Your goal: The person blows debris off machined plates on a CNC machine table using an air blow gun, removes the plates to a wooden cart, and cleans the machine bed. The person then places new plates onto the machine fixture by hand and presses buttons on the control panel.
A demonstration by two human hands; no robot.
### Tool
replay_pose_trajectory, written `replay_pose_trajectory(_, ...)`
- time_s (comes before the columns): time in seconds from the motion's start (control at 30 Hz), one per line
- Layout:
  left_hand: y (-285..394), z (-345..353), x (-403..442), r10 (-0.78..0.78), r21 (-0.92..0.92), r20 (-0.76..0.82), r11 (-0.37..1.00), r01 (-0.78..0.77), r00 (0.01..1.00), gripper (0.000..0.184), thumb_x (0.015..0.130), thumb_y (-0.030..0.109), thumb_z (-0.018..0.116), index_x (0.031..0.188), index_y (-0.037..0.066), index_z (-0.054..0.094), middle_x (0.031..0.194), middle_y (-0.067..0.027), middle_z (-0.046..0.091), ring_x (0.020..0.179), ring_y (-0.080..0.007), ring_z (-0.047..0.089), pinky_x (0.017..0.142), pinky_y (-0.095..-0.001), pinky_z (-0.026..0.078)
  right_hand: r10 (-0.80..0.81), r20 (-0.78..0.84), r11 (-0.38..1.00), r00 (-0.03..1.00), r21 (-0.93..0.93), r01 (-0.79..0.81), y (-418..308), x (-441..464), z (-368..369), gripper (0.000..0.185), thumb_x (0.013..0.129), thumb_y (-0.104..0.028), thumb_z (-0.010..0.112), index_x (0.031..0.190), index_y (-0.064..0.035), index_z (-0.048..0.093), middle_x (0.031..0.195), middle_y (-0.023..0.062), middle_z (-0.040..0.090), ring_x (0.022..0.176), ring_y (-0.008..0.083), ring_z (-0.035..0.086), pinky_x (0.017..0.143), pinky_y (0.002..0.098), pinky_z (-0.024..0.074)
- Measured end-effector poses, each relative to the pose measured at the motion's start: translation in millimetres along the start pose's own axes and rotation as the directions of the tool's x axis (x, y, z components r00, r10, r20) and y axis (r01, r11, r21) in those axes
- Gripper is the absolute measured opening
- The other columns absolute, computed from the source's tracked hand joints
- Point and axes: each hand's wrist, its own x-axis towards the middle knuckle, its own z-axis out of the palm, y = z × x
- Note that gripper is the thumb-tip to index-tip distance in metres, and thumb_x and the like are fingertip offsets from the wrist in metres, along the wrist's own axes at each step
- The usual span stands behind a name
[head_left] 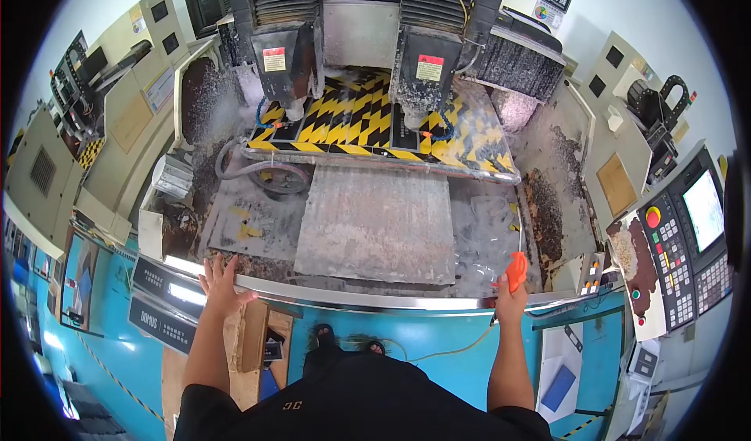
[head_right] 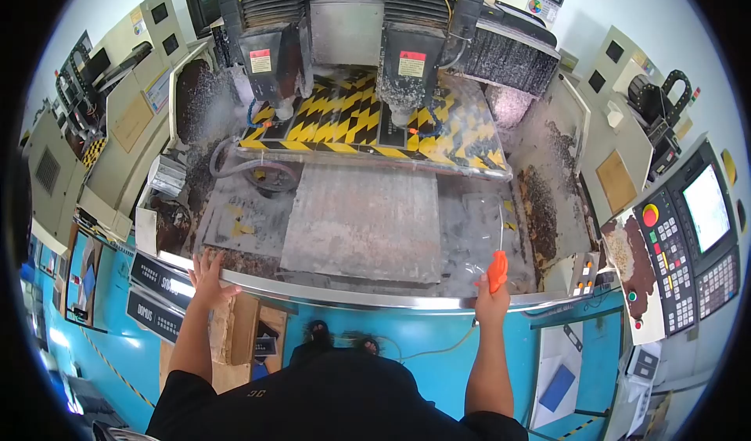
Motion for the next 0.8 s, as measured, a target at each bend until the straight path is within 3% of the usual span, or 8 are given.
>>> replay_pose_trajectory(0.1,3.5,-1.0,-1.0,-0.001,0.006,0.001,1.000,0.001,1.000,0.112,0.052,0.067,0.078,0.145,0.022,0.036,0.155,-0.0182,0.018,0.144,-0.0440,0.000,0.113,-0.0623,0.003,0.032,0.006,0.999,0.999,-0.014,-0.032,1.9,-0.7,-1.0,0.032,0.093,-0.028,0.060,0.104,0.0011,0.063,0.086,0.0116,0.067,0.077,0.0205,0.064,0.071,0.0336,0.0493)
replay_pose_trajectory(0.37,2.2,-3.0,1.2,-0.010,-0.036,0.041,0.999,0.012,0.999,0.112,0.051,0.066,0.080,0.145,0.022,0.036,0.156,-0.0167,0.015,0.145,-0.0426,-0.002,0.110,-0.0660,0.009,-0.065,-0.042,0.996,0.997,-0.057,0.063,-19.3,-4.7,-1.5,0.030,0.092,-0.028,0.061,0.102,0.0004,0.063,0.081,0.0118,0.068,0.074,0.0222,0.065,0.069,0.0343,0.0488)
replay_pose_trajectory(0.8,0.2,0.2,3.2,0.045,-0.019,0.001,0.999,-0.045,0.999,0.109,0.053,0.059,0.083,0.144,0.019,0.038,0.154,-0.0221,0.018,0.143,-0.0471,-0.001,0.113,-0.0584,0.015,-0.059,-0.087,0.997,0.994,-0.047,0.055,-14.2,-3.0,1.2,0.029,0.091,-0.027,0.062,0.101,-0.0004,0.064,0.080,0.0118,0.067,0.072,0.0228,0.065,0.068,0.0349,0.0488)
